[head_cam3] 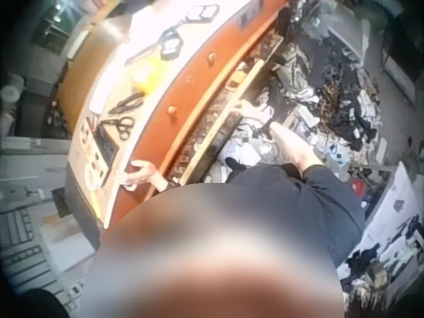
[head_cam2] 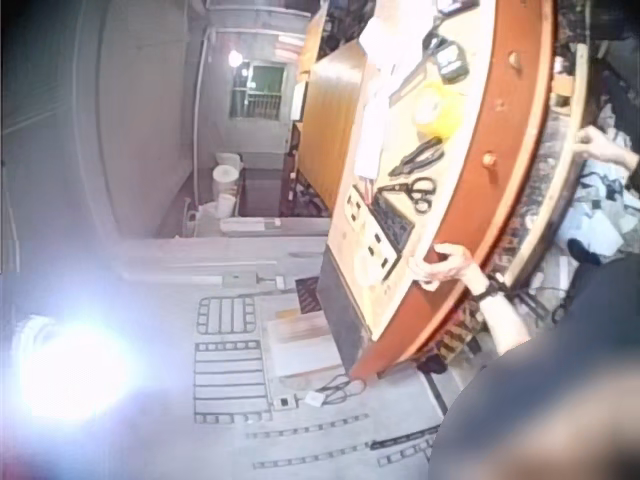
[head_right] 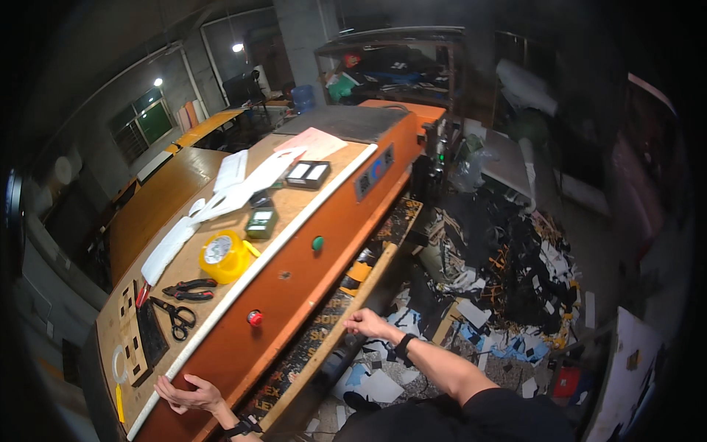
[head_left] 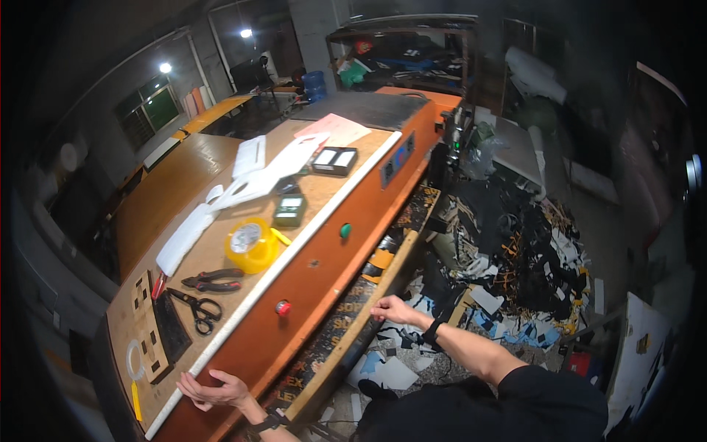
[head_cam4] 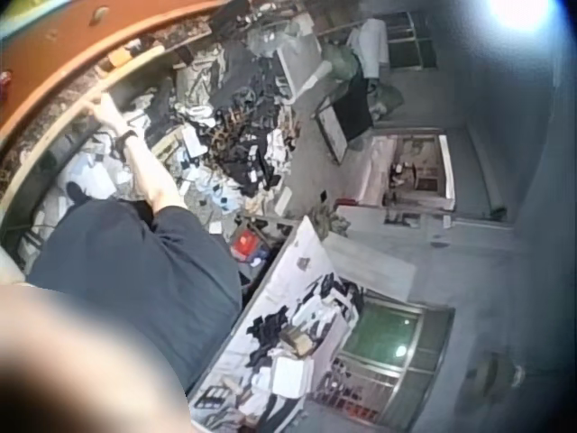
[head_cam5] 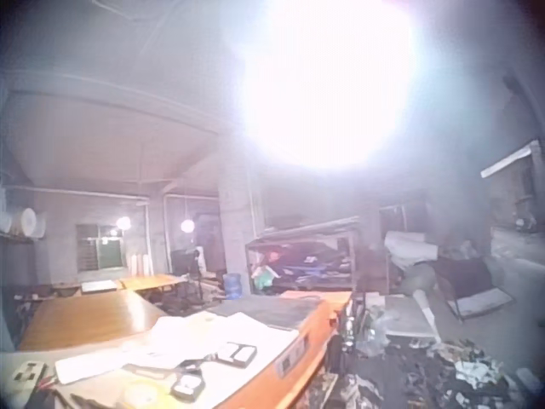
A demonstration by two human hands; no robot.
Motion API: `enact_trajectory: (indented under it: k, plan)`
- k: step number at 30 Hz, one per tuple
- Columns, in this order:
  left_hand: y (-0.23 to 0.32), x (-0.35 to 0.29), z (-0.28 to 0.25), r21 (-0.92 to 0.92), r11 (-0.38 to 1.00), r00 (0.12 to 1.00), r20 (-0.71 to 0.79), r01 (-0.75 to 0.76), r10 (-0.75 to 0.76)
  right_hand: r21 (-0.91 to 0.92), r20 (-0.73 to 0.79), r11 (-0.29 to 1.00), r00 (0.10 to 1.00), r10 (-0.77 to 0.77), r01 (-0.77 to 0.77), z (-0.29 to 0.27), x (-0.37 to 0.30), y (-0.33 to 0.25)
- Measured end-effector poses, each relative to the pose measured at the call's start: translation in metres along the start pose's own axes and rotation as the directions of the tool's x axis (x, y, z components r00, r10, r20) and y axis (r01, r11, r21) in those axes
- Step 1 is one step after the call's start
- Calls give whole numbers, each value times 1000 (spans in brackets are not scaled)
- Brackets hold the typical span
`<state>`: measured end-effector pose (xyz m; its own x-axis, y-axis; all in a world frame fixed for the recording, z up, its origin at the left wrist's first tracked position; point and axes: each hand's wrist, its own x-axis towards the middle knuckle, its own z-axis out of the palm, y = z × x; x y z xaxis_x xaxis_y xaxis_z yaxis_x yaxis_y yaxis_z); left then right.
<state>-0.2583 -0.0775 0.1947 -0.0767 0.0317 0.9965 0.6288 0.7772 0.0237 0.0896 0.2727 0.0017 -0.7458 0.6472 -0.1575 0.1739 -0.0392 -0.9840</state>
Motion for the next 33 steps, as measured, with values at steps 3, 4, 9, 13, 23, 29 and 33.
enact_trajectory:
  k: [3,4,9,13,23,29,33]
  plan:
    - [0,10,-3,-12,999,999,29,36,-36,68,-210,986,968,-136,153,-2,-17,8]
    - [-7,10,-1,30,999,999,33,24,-25,16,-227,978,953,-200,209,-11,-7,-17]
    - [-15,-7,6,148,988,998,41,33,-40,113,-289,939,915,-280,324,-36,52,-142]
    - [-8,-10,21,143,989,1000,4,-20,19,2,-254,942,911,-325,336,-50,78,-176]
    - [-36,-43,20,198,977,996,69,-73,61,-282,93,949,988,-122,144,99,5,-58]
    - [-42,-60,23,250,960,992,65,-123,110,-674,355,579,888,-291,459,184,-44,-17]
    - [-41,-65,29,233,967,993,77,-108,92,-738,265,531,903,-339,417,202,-40,-18]
